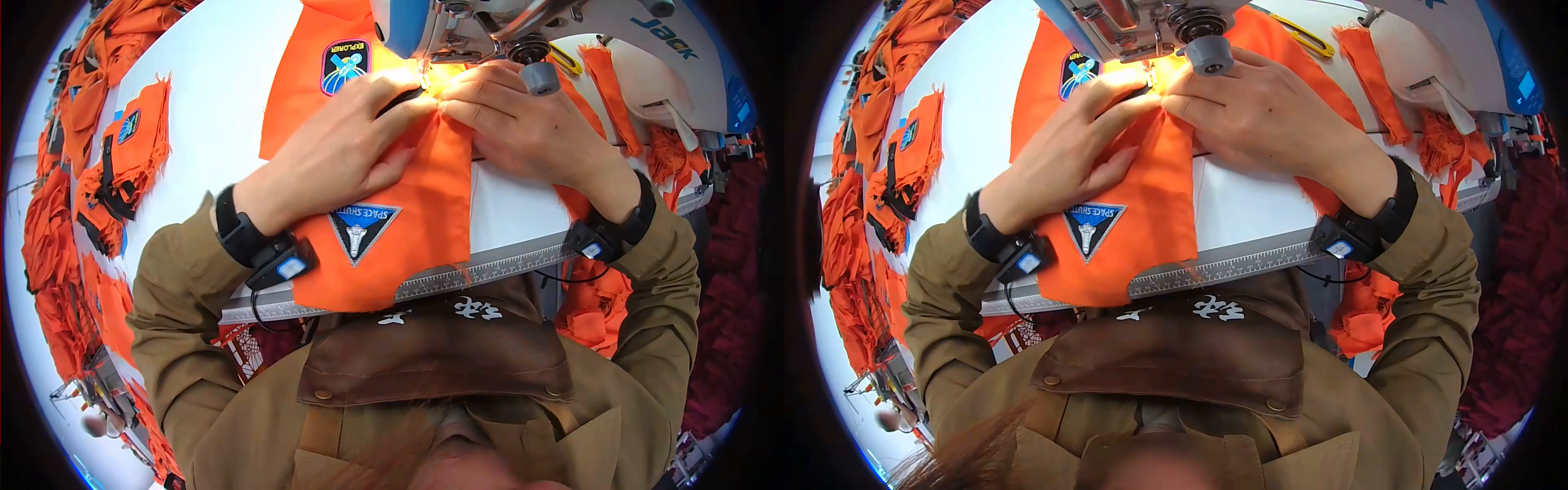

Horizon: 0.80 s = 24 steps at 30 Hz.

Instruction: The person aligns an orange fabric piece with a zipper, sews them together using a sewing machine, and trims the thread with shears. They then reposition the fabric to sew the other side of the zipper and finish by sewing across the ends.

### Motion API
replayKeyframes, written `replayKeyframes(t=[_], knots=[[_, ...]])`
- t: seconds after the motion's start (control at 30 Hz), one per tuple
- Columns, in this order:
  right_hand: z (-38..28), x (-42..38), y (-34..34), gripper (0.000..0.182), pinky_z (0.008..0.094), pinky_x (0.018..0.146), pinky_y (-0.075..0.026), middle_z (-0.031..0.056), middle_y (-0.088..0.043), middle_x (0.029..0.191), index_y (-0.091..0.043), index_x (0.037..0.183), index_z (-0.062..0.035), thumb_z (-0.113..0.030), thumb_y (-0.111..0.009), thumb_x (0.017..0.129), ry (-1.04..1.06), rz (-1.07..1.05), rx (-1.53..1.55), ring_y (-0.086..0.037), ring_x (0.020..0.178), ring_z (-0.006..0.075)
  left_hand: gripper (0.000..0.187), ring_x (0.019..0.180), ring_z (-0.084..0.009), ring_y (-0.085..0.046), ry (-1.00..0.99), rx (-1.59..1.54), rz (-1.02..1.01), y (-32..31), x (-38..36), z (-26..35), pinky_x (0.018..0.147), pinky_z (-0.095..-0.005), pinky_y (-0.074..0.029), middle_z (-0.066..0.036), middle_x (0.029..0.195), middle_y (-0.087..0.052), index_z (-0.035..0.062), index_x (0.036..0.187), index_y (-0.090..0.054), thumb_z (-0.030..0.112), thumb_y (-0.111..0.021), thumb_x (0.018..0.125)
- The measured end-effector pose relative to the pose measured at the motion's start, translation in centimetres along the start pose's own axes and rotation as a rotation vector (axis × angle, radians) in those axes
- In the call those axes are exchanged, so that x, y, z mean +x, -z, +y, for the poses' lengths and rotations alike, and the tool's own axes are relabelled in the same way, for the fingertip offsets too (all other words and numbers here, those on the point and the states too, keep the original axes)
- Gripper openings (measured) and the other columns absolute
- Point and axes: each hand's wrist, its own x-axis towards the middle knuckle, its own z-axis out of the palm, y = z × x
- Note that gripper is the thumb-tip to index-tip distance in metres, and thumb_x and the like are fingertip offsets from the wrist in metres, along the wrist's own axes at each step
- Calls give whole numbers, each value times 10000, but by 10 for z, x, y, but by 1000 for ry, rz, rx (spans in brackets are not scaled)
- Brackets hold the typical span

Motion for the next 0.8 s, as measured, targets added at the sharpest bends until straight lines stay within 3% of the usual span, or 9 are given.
replayKeyframes(t=[0.23,0.43,0.8], knots=[[5,0,-3,287,392,908,-576,4,-686,1136,-684,1036,-77,-217,-777,803,19,-13,48,-699,1033,250,569,1336,-378,-509,-22,9,25,-4,-4,1,1134,-468,-451,-173,1469,-512,102,1493,-584,131,-649,929],[7,-1,-9,347,414,904,-571,0,-703,1160,-667,1100,-94,-257,-781,815,24,40,22,-701,1067,248,561,1267,-352,-537,-10,5,16,-3,-4,2,1102,-464,-475,-167,1444,-531,111,1472,-616,132,-653,912],[5,-2,-4,406,422,890,-565,-11,-694,1061,-655,1139,-123,-312,-800,811,-4,-31,2,-698,1019,248,574,1339,-376,-528,-7,-10,11,-1,-3,3,1147,-475,-457,-170,1480,-517,105,1464,-621,110,-658,891]])
